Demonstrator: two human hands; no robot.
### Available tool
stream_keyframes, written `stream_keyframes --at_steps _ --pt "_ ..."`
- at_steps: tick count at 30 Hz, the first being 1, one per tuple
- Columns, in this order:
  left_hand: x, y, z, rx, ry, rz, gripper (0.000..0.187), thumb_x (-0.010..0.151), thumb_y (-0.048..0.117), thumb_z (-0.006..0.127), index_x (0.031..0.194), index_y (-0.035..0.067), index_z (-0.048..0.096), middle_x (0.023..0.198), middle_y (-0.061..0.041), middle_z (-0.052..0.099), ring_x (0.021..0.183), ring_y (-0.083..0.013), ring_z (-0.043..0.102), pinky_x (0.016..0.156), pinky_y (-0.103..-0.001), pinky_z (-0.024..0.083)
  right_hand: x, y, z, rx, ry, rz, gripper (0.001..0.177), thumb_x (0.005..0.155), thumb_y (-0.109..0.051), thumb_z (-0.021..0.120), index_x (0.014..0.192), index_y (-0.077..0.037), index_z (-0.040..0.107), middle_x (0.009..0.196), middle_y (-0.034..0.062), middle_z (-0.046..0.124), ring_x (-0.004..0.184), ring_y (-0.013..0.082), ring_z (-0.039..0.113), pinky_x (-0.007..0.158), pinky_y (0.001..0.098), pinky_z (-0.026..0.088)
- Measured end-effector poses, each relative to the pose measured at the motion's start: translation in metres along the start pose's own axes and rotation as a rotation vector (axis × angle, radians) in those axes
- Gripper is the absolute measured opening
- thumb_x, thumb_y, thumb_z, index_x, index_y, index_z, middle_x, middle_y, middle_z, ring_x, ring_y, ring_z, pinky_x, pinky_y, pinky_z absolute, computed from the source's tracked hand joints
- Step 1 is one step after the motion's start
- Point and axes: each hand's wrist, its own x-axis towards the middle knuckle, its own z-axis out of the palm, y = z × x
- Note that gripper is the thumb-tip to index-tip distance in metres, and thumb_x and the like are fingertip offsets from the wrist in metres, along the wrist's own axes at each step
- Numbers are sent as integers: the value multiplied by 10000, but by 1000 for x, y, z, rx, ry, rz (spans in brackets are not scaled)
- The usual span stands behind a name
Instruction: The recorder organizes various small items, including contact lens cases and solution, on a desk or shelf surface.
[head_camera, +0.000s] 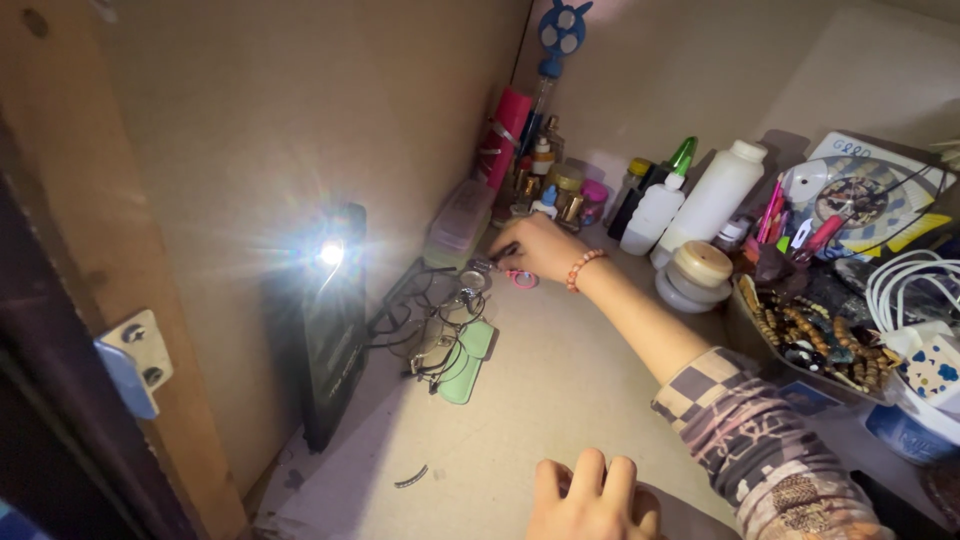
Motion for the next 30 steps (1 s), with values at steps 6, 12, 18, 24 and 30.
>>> stream_keyframes --at_steps 6,12,18,24,30 --pt "-1 -1 0 -15 -7 26 239 697 248 745 624 99 573 790 -27 518 773 -207 534 620 -420 379 6 1 6 16 -18 -89 172 749 -79 828 911 -60 774 888 103 778 818 219 755 755 339 582" --pt "-5 -2 6 26 -31 8 248 706 260 751 617 112 573 769 -21 499 768 -203 528 617 -421 377 -1 9 -9 88 2 17 155 840 -83 788 966 -35 711 893 110 809 812 165 778 738 330 597" --pt "34 -13 -56 -227 -222 -33 379 755 219 743 1108 84 716 1043 -112 582 968 -298 571 744 -458 511 -64 -43 -82 791 -107 352 226 915 -83 708 1110 32 711 1084 140 766 937 240 773 856 300 633" --pt "103 -26 -134 -473 -188 -200 491 760 17 730 1229 8 584 1040 -185 578 959 -380 592 805 -455 513 -163 -80 -90 1092 -140 488 283 981 -142 596 1144 64 701 1135 120 725 1042 245 755 970 338 581" --pt "131 -32 -137 -369 -385 -260 376 791 -13 683 1154 -2 585 1013 -176 610 880 -392 651 727 -469 531 -214 -94 -81 1270 -113 426 341 983 -116 568 1228 109 642 1154 169 723 1136 254 696 1050 371 565"
